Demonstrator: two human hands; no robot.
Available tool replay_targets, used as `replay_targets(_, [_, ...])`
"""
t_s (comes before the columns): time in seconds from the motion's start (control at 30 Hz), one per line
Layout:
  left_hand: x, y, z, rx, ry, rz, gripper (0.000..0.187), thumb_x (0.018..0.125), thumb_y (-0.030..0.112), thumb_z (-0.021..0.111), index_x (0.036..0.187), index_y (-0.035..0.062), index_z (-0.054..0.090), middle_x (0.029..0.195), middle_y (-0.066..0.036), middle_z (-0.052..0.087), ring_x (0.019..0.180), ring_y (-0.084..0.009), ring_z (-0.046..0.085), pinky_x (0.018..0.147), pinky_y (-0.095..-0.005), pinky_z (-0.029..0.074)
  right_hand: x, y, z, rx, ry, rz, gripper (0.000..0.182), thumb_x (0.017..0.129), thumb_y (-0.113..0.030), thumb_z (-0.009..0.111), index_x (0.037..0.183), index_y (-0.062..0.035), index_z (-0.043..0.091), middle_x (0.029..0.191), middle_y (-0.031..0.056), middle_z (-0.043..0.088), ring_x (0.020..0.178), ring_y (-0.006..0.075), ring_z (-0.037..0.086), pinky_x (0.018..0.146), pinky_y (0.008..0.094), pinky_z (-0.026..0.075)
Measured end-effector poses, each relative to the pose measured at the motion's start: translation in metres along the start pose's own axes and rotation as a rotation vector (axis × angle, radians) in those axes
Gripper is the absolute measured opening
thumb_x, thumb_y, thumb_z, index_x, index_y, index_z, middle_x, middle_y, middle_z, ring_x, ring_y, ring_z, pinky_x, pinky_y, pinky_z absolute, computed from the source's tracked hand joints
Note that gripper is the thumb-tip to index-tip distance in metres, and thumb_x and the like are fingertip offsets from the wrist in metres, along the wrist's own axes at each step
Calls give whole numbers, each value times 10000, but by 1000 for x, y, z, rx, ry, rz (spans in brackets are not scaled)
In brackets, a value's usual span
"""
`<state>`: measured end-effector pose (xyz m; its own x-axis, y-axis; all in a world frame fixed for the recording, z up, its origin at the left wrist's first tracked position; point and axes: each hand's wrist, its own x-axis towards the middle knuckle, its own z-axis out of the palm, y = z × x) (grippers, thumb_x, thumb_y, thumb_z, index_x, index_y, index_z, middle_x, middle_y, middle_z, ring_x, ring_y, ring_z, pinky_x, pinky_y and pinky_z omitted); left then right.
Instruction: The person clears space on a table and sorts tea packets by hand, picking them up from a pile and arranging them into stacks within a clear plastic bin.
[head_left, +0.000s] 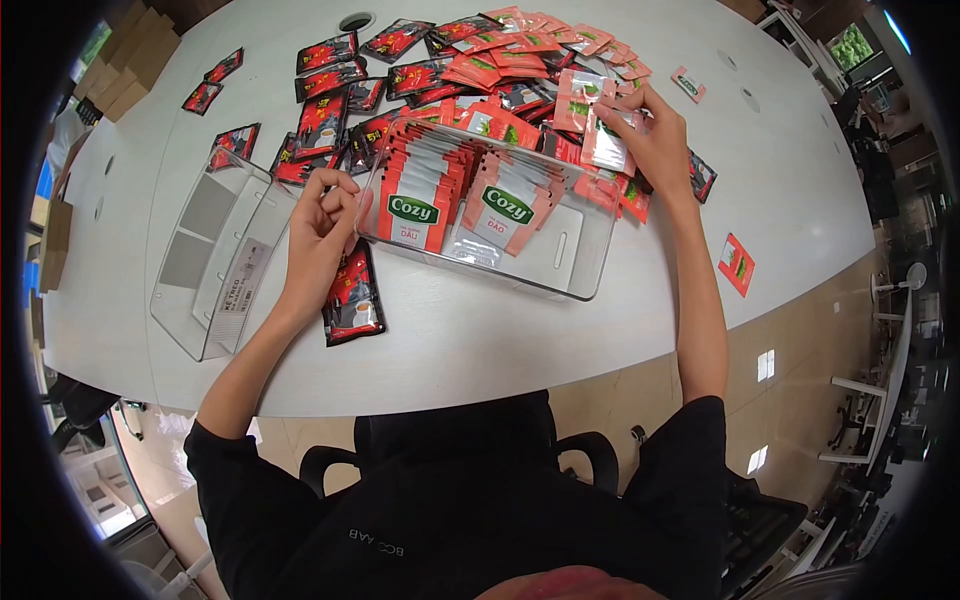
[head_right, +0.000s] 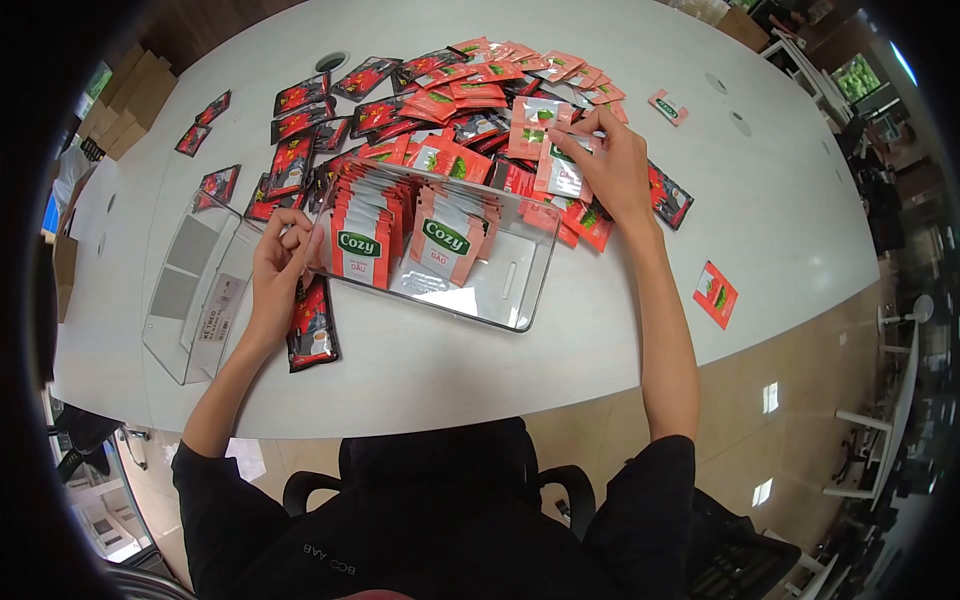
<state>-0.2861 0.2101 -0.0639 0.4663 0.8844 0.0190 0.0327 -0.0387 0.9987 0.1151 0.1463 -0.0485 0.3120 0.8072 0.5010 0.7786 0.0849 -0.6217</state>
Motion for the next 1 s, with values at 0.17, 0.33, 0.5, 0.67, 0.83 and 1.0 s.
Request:
replay_targets(0.17, [0,0,0,-7,-1,-2,141,1015,161,628,1073,119,507,694,88,479,619,16,411,545,-180,291,1,0,0,188,-3,63,290,838,-235,826,852,-3,654,796,42,696,726,142,617,725,311,488])
replay_targets(0.33, [0,0,1,-8,-27,32,135,1016,161,623,1067,120,505,700,85,478,621,17,408,541,-178,289,2,-27,-22,16,228,-119,197,857,-156,801,861,1,683,812,39,735,732,124,656,734,285,527])
replay_targets(0.5, [-1,3,1,-8,-30,26,135,1016,169,625,1060,116,509,701,86,477,624,19,403,540,-179,281,1,-34,-35,-194,16,-243,143,807,-141,802,882,-36,740,803,13,740,648,101,595,611,277,483])
replay_targets(0.67, [-1,4,1,11,-21,10,139,1016,179,628,1059,115,513,701,88,476,629,21,403,541,-181,278,-1,-31,-31,-28,-195,-222,115,818,-131,769,903,-55,752,803,-6,734,610,94,502,570,258,417])
replay_targets(0.83, [-1,1,1,6,-17,12,142,1016,182,628,1062,113,513,712,86,484,638,18,413,545,-180,283,-1,-40,-31,-47,-153,-148,82,868,-55,691,937,-40,732,840,22,726,640,102,519,591,261,425])
replay_targets(1.0, [-2,5,1,12,-30,12,142,1018,188,626,1058,112,513,716,85,488,643,17,423,550,-179,286,3,-26,-27,-66,-47,-352,208,906,70,572,1019,-43,706,1030,58,655,828,211,632,685,353,510])
